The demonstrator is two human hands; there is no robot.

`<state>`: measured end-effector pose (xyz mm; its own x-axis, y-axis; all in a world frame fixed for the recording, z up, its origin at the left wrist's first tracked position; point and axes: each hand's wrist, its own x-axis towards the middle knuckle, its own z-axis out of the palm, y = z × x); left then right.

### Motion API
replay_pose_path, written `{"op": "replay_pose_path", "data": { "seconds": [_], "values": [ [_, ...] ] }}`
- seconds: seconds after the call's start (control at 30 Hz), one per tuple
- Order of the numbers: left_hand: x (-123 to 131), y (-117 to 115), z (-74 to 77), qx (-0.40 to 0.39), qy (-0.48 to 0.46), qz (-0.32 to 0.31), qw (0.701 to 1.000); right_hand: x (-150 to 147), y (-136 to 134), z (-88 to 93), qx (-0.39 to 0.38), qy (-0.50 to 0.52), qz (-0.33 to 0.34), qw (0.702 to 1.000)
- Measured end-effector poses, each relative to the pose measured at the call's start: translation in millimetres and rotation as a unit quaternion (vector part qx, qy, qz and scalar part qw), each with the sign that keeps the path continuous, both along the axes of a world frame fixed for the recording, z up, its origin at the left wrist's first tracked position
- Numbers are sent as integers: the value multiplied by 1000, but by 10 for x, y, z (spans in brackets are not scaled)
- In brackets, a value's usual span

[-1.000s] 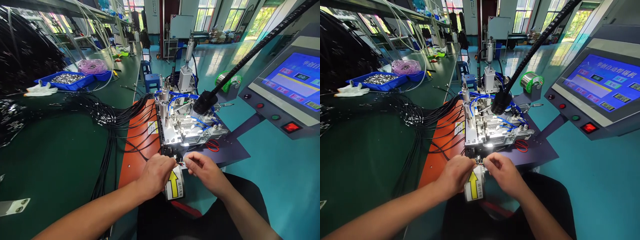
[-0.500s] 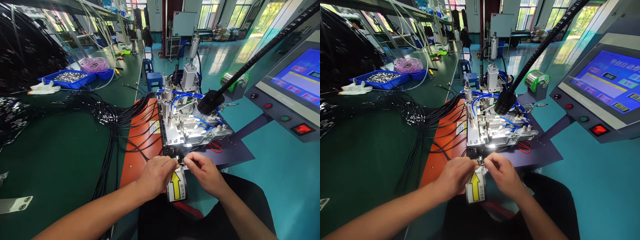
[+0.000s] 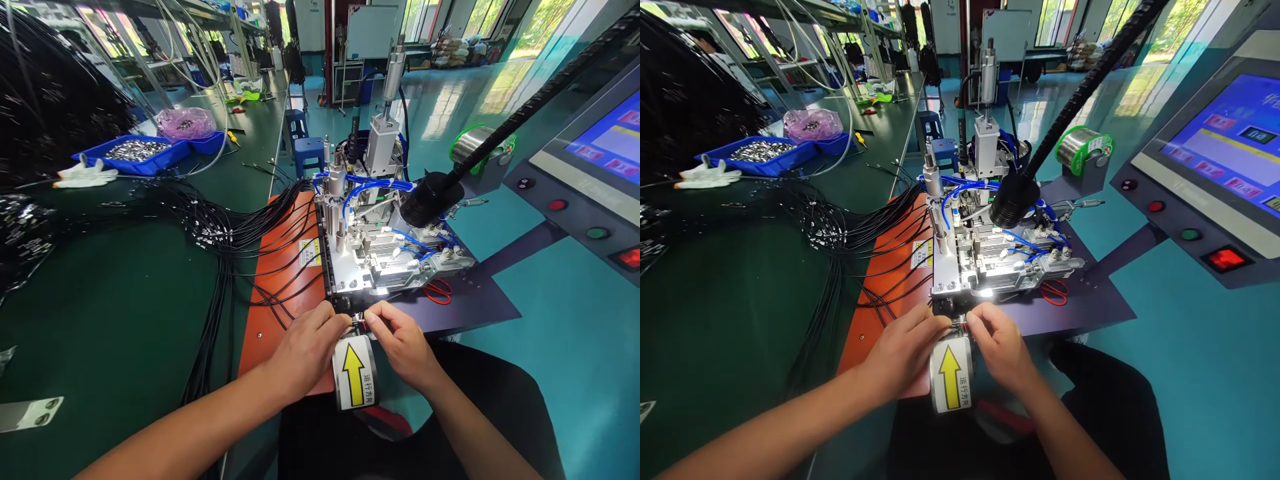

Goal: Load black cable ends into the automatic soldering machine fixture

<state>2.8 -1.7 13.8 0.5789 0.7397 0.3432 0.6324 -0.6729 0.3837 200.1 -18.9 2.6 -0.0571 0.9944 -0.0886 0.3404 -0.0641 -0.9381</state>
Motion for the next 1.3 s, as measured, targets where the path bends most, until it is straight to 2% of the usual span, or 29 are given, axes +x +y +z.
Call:
{"op": "replay_pose_path", "data": {
  "seconds": [0.27,0.57,1.0,1.3],
  "values": [
    [24,13,-45,-9,26,35,999,-46,42,-58,11,-5,-17,1000],
    [18,18,-72,-21,52,37,998,-63,40,-125,42,-43,-13,998],
    [30,17,-79,-35,72,43,996,-68,24,-133,28,-48,-13,998],
    [27,17,-57,-69,96,53,992,-65,12,-181,16,-37,-36,999]
  ]
}}
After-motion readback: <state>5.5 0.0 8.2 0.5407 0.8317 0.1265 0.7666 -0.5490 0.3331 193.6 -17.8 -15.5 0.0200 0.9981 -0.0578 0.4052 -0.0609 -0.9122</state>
